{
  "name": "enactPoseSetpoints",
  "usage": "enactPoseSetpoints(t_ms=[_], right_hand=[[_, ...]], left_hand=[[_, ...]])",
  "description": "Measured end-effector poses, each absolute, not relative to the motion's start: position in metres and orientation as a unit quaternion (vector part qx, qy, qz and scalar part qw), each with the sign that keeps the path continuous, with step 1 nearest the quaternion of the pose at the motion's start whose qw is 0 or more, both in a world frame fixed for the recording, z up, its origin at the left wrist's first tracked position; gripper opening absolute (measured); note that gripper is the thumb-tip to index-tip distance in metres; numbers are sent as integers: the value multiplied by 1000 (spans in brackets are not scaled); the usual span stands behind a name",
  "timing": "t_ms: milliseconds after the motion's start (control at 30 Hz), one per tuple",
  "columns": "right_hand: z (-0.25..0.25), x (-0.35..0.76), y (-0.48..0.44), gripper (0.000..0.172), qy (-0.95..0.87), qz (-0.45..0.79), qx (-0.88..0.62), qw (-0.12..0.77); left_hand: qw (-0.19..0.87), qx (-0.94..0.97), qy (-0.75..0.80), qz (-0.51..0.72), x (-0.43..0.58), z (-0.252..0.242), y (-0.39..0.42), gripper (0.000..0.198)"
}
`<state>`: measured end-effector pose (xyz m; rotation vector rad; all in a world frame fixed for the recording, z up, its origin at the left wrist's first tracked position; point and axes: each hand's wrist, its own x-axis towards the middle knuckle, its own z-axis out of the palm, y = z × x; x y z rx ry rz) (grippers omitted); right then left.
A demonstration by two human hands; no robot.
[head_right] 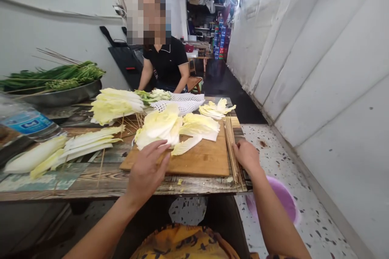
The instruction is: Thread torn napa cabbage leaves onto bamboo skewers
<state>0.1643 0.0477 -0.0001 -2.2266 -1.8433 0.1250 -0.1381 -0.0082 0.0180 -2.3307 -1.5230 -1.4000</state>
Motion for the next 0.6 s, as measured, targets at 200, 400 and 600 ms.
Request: enactPoseSetpoints(t_ms=[200,400,600], right_hand=[[-8,171,58,28,-634,49,-759,139],[-9,176,59,29,-612,44,-750,247],[16,166,47,39,-580,54,-691,428]], left_hand=[[45,-816,-539,-205,-93,27,38,21],[54,-796,-593,-107,-68,22,54,21],[-17,-802,-579,-146,-73,24,48,16]])
